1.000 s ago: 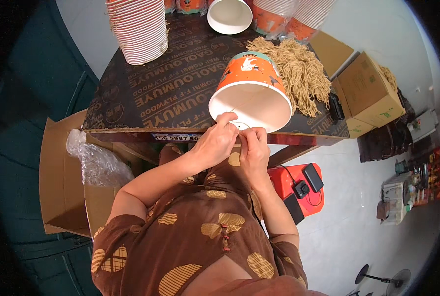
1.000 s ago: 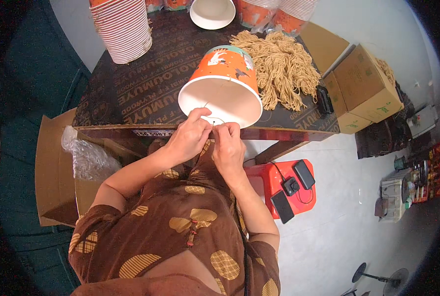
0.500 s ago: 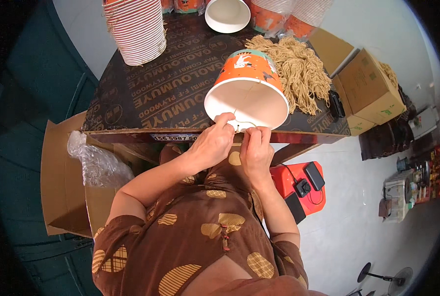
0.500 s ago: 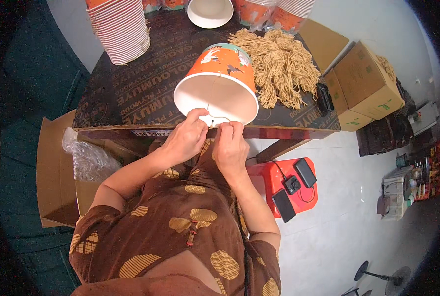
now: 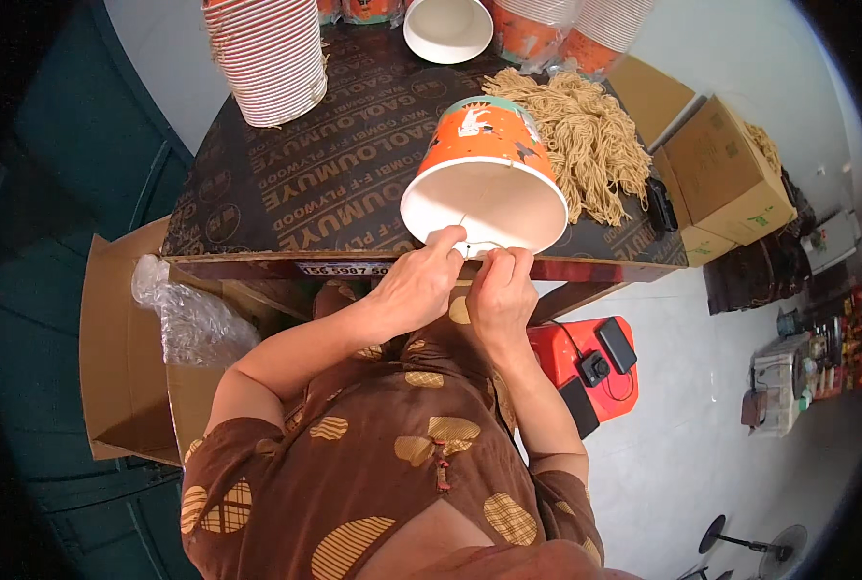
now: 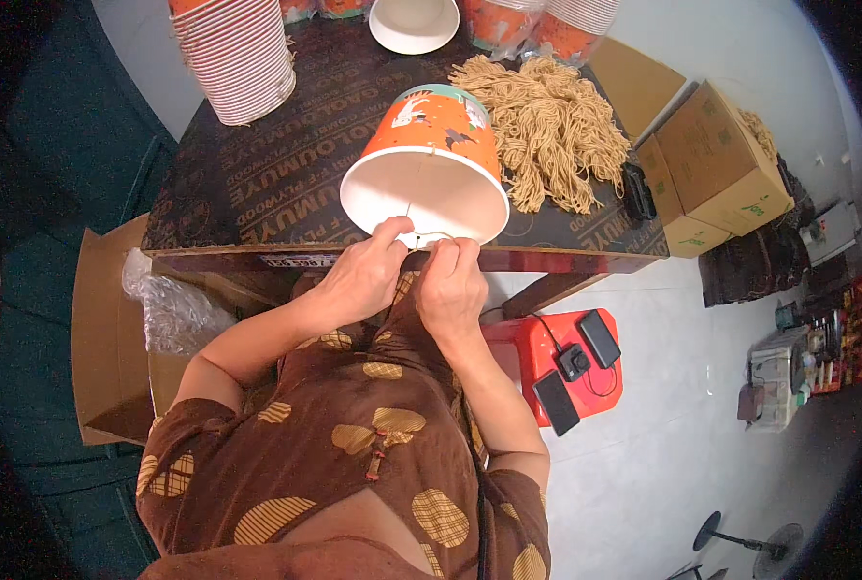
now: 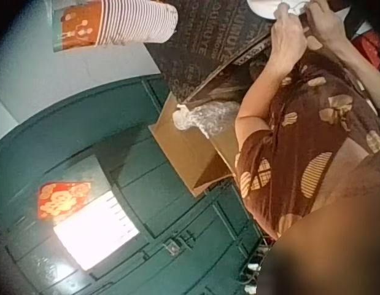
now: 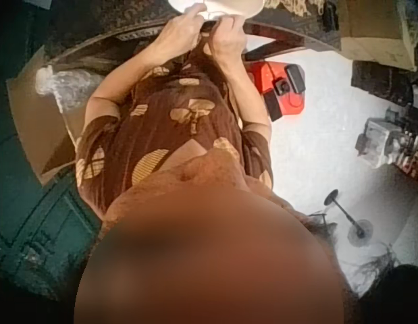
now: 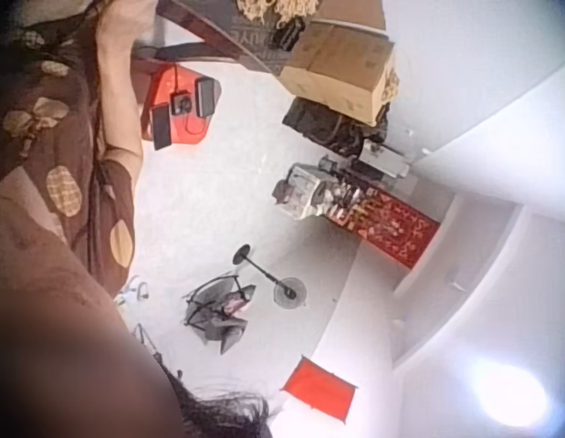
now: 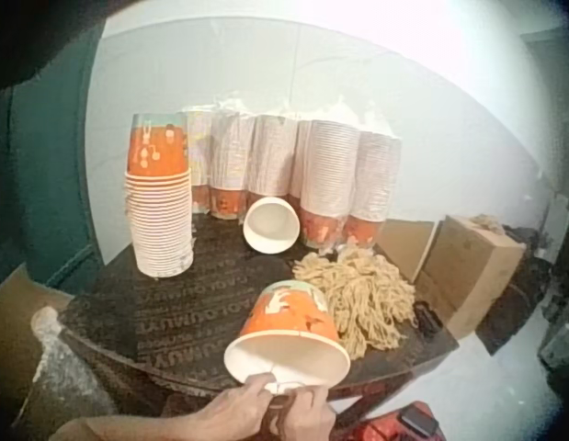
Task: Thread string handles through pre-drilled holes in decorative paper buckets.
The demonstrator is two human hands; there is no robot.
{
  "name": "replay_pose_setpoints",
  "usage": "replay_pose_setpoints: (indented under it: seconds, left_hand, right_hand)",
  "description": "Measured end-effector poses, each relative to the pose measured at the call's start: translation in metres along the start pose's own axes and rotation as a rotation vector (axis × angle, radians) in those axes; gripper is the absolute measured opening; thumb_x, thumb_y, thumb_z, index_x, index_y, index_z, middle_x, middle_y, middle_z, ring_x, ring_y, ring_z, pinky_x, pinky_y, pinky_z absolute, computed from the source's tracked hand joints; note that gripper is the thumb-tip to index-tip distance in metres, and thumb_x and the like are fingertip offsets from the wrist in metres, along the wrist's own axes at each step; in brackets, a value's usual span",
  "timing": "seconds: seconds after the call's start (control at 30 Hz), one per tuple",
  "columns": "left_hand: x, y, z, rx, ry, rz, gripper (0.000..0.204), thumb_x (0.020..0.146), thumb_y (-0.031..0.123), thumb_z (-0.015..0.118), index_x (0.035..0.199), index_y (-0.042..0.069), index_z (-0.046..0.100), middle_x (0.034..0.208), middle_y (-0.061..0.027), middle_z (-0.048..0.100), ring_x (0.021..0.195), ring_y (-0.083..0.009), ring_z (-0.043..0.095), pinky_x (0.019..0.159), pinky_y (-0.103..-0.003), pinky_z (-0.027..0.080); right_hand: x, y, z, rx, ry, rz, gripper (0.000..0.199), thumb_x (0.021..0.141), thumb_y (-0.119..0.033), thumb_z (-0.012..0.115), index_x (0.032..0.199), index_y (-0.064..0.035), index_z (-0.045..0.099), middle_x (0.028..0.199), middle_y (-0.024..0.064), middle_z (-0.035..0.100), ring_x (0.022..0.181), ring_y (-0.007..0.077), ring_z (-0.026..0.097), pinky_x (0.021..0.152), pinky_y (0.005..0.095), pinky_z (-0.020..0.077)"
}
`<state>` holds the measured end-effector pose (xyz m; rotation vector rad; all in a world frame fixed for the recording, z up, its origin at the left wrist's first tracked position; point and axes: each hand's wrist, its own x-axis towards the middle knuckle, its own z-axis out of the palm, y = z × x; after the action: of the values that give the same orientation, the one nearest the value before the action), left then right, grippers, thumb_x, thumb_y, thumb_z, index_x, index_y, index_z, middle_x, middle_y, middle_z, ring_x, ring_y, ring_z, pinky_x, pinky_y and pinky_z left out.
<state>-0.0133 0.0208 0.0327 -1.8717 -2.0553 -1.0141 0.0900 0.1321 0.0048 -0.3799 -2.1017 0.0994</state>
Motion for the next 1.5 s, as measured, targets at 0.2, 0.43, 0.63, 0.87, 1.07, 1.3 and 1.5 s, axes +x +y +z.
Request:
replay_pose_setpoints:
  seconds: [0.2, 0.43, 0.63, 0.87, 1.07, 1.3, 1.5]
  left_hand:
    - [0.000, 0.002, 0.001, 0.002, -0.016, -0.008, 0.006, 0.076, -0.006, 0.057, 0.081, -0.010, 0.054, 0.116, -0.0230, 0.052, 0.070, -0.0403, 0.063, 0.062, -0.047, 0.054]
    - [-0.008, -0.001, -0.006, -0.099, 0.124, -0.021, 0.010, 0.082, 0.003, 0.066, 0.084, -0.005, 0.060, 0.109, -0.0183, 0.056, 0.068, -0.0348, 0.064, 0.060, -0.042, 0.053]
    - [-0.011, -0.002, -0.019, -0.210, 0.303, 0.028, 0.013, 0.082, 0.006, 0.070, 0.074, -0.001, 0.062, 0.076, -0.0109, 0.060, 0.060, -0.0281, 0.061, 0.054, -0.036, 0.050]
    - [-0.021, -0.005, -0.026, -0.247, 0.256, -0.017, 0.012, 0.082, 0.005, 0.069, 0.074, -0.001, 0.062, 0.071, -0.0112, 0.059, 0.059, -0.0281, 0.061, 0.051, -0.036, 0.047]
    - [-0.016, -0.003, -0.056, -0.032, 0.509, 0.037, 0.014, 0.075, 0.003, 0.071, 0.085, 0.001, 0.061, 0.084, -0.0126, 0.062, 0.068, -0.0295, 0.063, 0.058, -0.037, 0.051]
    - [0.031, -0.034, -0.141, 0.478, 0.410, -0.106, 0.057, 0.077, -0.002, 0.058, 0.131, -0.007, 0.043, 0.129, -0.0259, 0.044, 0.117, -0.0412, 0.047, 0.102, -0.046, 0.039]
    - [0.034, -0.060, -0.156, 0.529, 0.119, -0.154, 0.025, 0.085, 0.002, 0.056, 0.109, -0.004, 0.057, 0.091, -0.0188, 0.063, 0.087, -0.0369, 0.063, 0.077, -0.044, 0.052]
  right_hand:
    - [-0.001, 0.004, -0.002, 0.004, -0.006, 0.008, 0.015, 0.081, 0.002, 0.065, 0.093, 0.0004, 0.055, 0.088, 0.0167, 0.055, 0.062, 0.0333, 0.061, 0.048, 0.0397, 0.0503]
    - [0.002, 0.007, -0.027, 0.280, 0.046, -0.043, 0.012, 0.079, -0.003, 0.073, 0.086, -0.0033, 0.064, 0.083, 0.0121, 0.056, 0.061, 0.0275, 0.060, 0.050, 0.0351, 0.0480]
    - [0.012, 0.021, -0.023, 0.313, -0.091, 0.311, 0.024, 0.082, -0.020, 0.075, 0.080, -0.0009, 0.060, 0.061, 0.0106, 0.055, 0.053, 0.0267, 0.057, 0.049, 0.0372, 0.0449]
    - [0.036, 0.014, -0.009, 0.378, -0.202, 0.320, 0.026, 0.084, -0.025, 0.072, 0.086, 0.0000, 0.063, 0.059, 0.0117, 0.059, 0.051, 0.0268, 0.059, 0.050, 0.0374, 0.0458]
    - [0.042, 0.016, -0.005, 0.311, -0.227, 0.194, 0.017, 0.088, -0.019, 0.066, 0.085, -0.0021, 0.063, 0.067, 0.0157, 0.063, 0.058, 0.0341, 0.062, 0.054, 0.0420, 0.0482]
    - [0.046, 0.041, -0.004, 0.230, -0.210, 0.080, 0.012, 0.087, -0.015, 0.064, 0.083, -0.0038, 0.062, 0.069, 0.0148, 0.064, 0.060, 0.0344, 0.063, 0.055, 0.0424, 0.0494]
    - [0.055, 0.074, 0.002, 0.415, -0.307, 0.119, 0.012, 0.088, -0.012, 0.063, 0.082, -0.0020, 0.065, 0.066, 0.0139, 0.062, 0.055, 0.0261, 0.060, 0.053, 0.0349, 0.0471]
